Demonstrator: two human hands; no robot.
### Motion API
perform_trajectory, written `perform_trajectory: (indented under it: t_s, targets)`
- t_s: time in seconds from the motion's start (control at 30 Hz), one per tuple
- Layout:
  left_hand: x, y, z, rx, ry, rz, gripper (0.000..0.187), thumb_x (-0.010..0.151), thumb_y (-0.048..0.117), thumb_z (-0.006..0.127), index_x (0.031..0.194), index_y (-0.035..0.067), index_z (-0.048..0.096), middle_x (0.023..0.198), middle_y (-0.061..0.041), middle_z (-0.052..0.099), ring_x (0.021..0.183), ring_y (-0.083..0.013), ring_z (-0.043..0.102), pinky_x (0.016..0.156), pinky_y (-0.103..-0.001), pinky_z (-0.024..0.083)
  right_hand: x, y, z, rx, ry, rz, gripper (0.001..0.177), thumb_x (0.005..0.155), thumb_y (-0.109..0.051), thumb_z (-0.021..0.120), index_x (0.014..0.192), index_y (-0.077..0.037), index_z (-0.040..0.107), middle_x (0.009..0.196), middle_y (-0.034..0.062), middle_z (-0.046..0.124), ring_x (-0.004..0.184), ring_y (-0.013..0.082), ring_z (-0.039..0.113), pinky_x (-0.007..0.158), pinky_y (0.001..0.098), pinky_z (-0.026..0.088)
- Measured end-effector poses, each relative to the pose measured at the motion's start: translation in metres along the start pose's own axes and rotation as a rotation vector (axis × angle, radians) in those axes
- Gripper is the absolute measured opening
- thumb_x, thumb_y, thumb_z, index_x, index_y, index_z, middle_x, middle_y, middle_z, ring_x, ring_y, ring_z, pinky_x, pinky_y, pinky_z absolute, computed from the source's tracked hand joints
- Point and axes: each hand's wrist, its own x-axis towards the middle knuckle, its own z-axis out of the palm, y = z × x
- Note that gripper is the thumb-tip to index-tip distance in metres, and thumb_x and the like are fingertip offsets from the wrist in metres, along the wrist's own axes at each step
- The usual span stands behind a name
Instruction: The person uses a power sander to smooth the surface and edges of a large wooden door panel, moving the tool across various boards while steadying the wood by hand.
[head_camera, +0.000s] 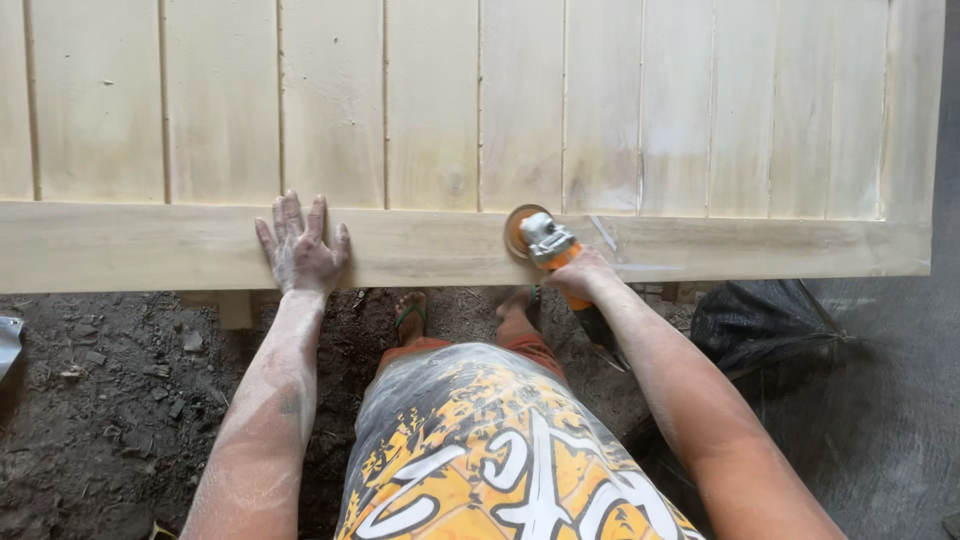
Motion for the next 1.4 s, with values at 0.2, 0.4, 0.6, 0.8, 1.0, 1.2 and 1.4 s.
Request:
perform_trajectory:
  t_s: [0.2, 0.4, 0.6, 0.8, 1.0, 1.2, 1.4]
  targets:
    - [-0.001, -0.017, 0.01, 0.053, 0.037, -0.013, 0.068, 0.103, 0.057, 0.041, 0.16, 0.023, 0.041, 0.171, -0.017, 0.023, 0.158, -0.0341, 0.016, 0.126, -0.059, -0.001, -0.076, -0.096, 0.027, -0.27, -0.019, -0.212, 0.072, 0.066, -0.05, 0.094, 0.12, -0.01, 0.067, 0.106, 0.0103, 0.07, 0.1, 0.0235, 0.069, 0.095, 0.035, 0.057]
    - [-0.005, -0.02, 0.014, 0.001, 0.087, -0.001, 0.067, 0.101, 0.056, 0.043, 0.158, 0.021, 0.046, 0.169, -0.018, 0.028, 0.158, -0.0342, 0.02, 0.126, -0.059, 0.001, -0.073, -0.055, 0.051, -0.154, -0.016, -0.111, 0.064, 0.075, -0.044, 0.086, 0.126, -0.014, 0.065, 0.114, 0.0094, 0.073, 0.105, 0.0216, 0.071, 0.097, 0.0357, 0.058]
    - [-0.011, -0.018, 0.015, 0.011, 0.067, -0.004, 0.068, 0.102, 0.055, 0.042, 0.159, 0.019, 0.046, 0.17, -0.019, 0.028, 0.159, -0.0348, 0.018, 0.126, -0.059, 0.0, -0.028, 0.086, 0.027, 0.243, 0.066, 0.125, 0.064, 0.07, -0.039, 0.088, 0.124, -0.006, 0.075, 0.115, 0.0122, 0.077, 0.104, 0.022, 0.075, 0.096, 0.037, 0.06]
    - [0.0, -0.011, 0.013, 0.089, -0.005, -0.036, 0.07, 0.102, 0.057, 0.035, 0.164, 0.023, 0.027, 0.171, -0.019, 0.015, 0.158, -0.0347, 0.007, 0.123, -0.061, -0.005, -0.007, 0.189, -0.015, 0.484, 0.147, 0.23, 0.063, 0.072, -0.032, 0.087, 0.123, -0.001, 0.067, 0.109, 0.0173, 0.073, 0.095, 0.0285, 0.074, 0.085, 0.0427, 0.06]
    - [0.003, -0.001, 0.007, 0.148, -0.14, -0.121, 0.069, 0.102, 0.05, 0.03, 0.165, 0.029, 0.012, 0.171, -0.019, 0.001, 0.158, -0.0347, -0.004, 0.122, -0.063, -0.007, 0.05, 0.297, -0.054, 0.796, 0.166, 0.283, 0.059, 0.074, -0.021, 0.083, 0.124, 0.0, 0.061, 0.101, 0.019, 0.069, 0.085, 0.0307, 0.07, 0.077, 0.0464, 0.06]
    - [0.01, 0.021, -0.011, 0.216, -0.271, -0.212, 0.065, 0.103, 0.048, 0.028, 0.164, 0.04, 0.007, 0.171, -0.02, -0.002, 0.158, -0.035, -0.008, 0.123, -0.06, -0.004, 0.1, 0.367, -0.105, 1.306, 0.07, 0.192, 0.041, 0.08, -0.016, 0.076, 0.115, -0.008, 0.056, 0.078, 0.0073, 0.058, 0.063, 0.0241, 0.06, 0.058, 0.0428, 0.056]
    - [0.008, 0.043, -0.011, 0.251, -0.335, -0.261, 0.069, 0.107, 0.048, 0.02, 0.165, 0.019, -0.004, 0.17, -0.021, -0.009, 0.155, -0.0376, -0.012, 0.124, -0.056, -0.01, 0.12, 0.3, -0.097, 0.809, 0.092, 0.097, 0.049, 0.08, -0.021, 0.083, 0.123, -0.008, 0.063, 0.101, 0.0123, 0.066, 0.085, 0.0279, 0.066, 0.08, 0.0477, 0.056]
